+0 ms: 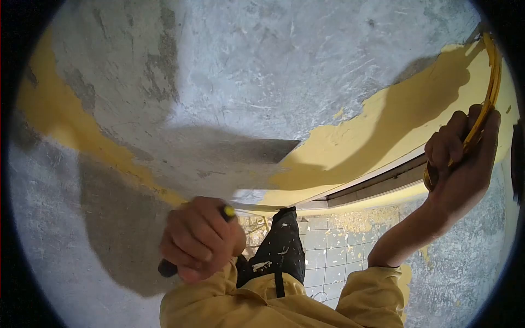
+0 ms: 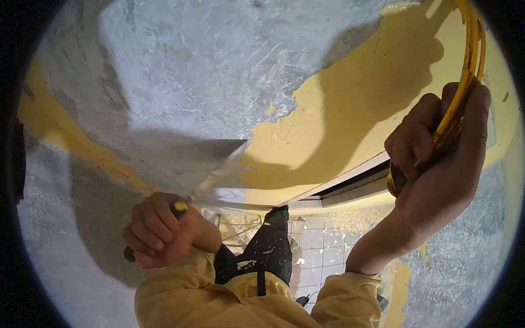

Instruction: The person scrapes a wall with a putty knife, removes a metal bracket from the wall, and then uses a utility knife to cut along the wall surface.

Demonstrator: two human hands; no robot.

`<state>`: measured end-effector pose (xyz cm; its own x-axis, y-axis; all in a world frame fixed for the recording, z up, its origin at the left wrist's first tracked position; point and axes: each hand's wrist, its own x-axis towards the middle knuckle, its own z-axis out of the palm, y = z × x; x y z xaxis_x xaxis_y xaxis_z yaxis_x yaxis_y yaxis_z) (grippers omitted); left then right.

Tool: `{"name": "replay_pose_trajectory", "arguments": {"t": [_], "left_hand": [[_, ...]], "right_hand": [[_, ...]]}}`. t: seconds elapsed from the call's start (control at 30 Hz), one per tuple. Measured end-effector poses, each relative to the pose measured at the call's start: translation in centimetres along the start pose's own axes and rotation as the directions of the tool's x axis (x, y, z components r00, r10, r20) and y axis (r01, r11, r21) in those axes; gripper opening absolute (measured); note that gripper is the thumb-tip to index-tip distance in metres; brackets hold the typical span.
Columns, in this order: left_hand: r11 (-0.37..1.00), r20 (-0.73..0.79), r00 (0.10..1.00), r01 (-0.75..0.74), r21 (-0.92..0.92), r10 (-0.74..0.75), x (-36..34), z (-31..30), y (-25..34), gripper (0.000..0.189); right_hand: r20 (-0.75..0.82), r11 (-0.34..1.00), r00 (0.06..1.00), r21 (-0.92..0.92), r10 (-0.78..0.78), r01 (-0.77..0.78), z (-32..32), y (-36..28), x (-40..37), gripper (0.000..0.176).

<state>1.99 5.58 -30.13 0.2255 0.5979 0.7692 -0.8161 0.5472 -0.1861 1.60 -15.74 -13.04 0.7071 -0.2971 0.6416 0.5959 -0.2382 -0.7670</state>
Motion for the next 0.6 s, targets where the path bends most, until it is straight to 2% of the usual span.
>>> {"name": "replay_pose_trajectory", "arguments": {"t": [0.03, 0.1, 0.13, 0.17, 0.23, 0.27, 0.3, 0.33, 0.37, 0.4, 0.43, 0.47, 0.5, 0.53, 0.57, 0.6], "left_hand": [[1.000, 0.000, 1.000, -0.001, 0.002, 0.001, 0.0, -0.1, 0.3, 0.028], [0.968, -0.111, 0.962, -0.250, 0.009, 0.249, 0.6, 0.7, 1.0, 0.028], [0.948, -0.195, 0.939, -0.305, -0.090, 0.284, 0.9, 1.8, 1.3, 0.028], [0.947, -0.195, 0.939, -0.306, -0.094, 0.284, 0.7, 1.2, 0.9, 0.028], [0.998, 0.003, 1.000, 0.006, 0.064, -0.006, -0.4, -0.3, 0.4, 0.027], [0.993, 0.056, 0.997, 0.056, 0.102, -0.062, -0.3, -1.0, 1.4, 0.027], [0.994, 0.059, 0.997, 0.043, 0.099, -0.049, -0.6, -0.8, 1.7, 0.027], [0.999, -0.023, 0.999, -0.024, 0.045, 0.026, -0.9, -0.2, 2.2, 0.026], [0.995, -0.105, 0.990, -0.100, -0.007, 0.099, -1.1, 0.1, 2.2, 0.025], [0.994, -0.101, 0.990, -0.105, -0.012, 0.103, -1.7, 0.0, 1.5, 0.025], [0.993, -0.080, 0.991, 0.112, 0.037, -0.108, -2.6, -0.5, 1.0, 0.025], [0.943, -0.072, 0.946, 0.321, 0.093, -0.315, -3.2, -0.7, 0.9, 0.024], [0.944, -0.074, 0.948, 0.317, 0.094, -0.311, -2.9, -0.1, 1.3, 0.024], [0.993, -0.100, 0.989, 0.107, -0.049, -0.112, -2.4, 0.9, 1.4, 0.024], [0.974, -0.155, 0.984, -0.114, -0.196, 0.084, -1.9, 1.9, 1.3, 0.024], [0.898, -0.243, 0.939, -0.314, -0.310, 0.244, -1.7, 2.4, 1.1, 0.025]], "right_hand": [[-0.005, 1.000, 1.000, -0.002, -0.014, 0.014, 0.1, 0.1, 0.0, 0.033], [-0.008, 1.000, 1.000, 0.011, -0.013, 0.013, 0.4, -0.1, 0.1, 0.032], [-0.017, 1.000, 1.000, 0.026, 0.000, 0.000, 0.6, -0.2, 0.0, 0.032], [-0.019, 1.000, 1.000, 0.025, -0.004, 0.004, 0.9, -0.2, 0.1, 0.032], [-0.188, 0.998, 0.982, -0.061, -0.015, 0.003, 1.8, -0.4, -0.1, 0.035], [-0.183, 0.998, 0.983, -0.060, -0.014, 0.003, 1.6, -0.3, -0.1, 0.035], [-0.125, 1.000, 0.992, -0.028, -0.014, 0.011, 1.0, -0.1, 0.1, 0.035], [-0.068, 1.000, 0.998, 0.003, -0.002, 0.002, 0.7, 0.0, 0.0, 0.035], [-0.067, 1.000, 0.998, 0.005, -0.005, 0.006, 0.8, 0.0, 0.0, 0.035], [-0.082, 1.000, 0.997, -0.004, -0.011, 0.011, 0.6, -0.1, 0.1, 0.036], [-0.095, 1.000, 0.995, -0.018, -0.008, 0.007, 0.6, -0.1, 0.0, 0.037], [-0.093, 1.000, 0.996, -0.018, -0.003, 0.001, 0.8, -0.1, -0.3, 0.037], [-0.115, 1.000, 0.993, -0.029, 0.000, -0.004, 0.9, -0.2, -0.5, 0.037], [-0.134, 0.999, 0.991, -0.043, -0.022, 0.016, 1.2, -0.3, -0.2, 0.037], [-0.132, 0.997, 0.990, -0.055, -0.057, 0.050, 1.4, -0.5, 0.1, 0.037], [-0.136, 0.999, 0.990, -0.010, -0.045, 0.044, 1.6, -0.4, 0.2, 0.037]]}}
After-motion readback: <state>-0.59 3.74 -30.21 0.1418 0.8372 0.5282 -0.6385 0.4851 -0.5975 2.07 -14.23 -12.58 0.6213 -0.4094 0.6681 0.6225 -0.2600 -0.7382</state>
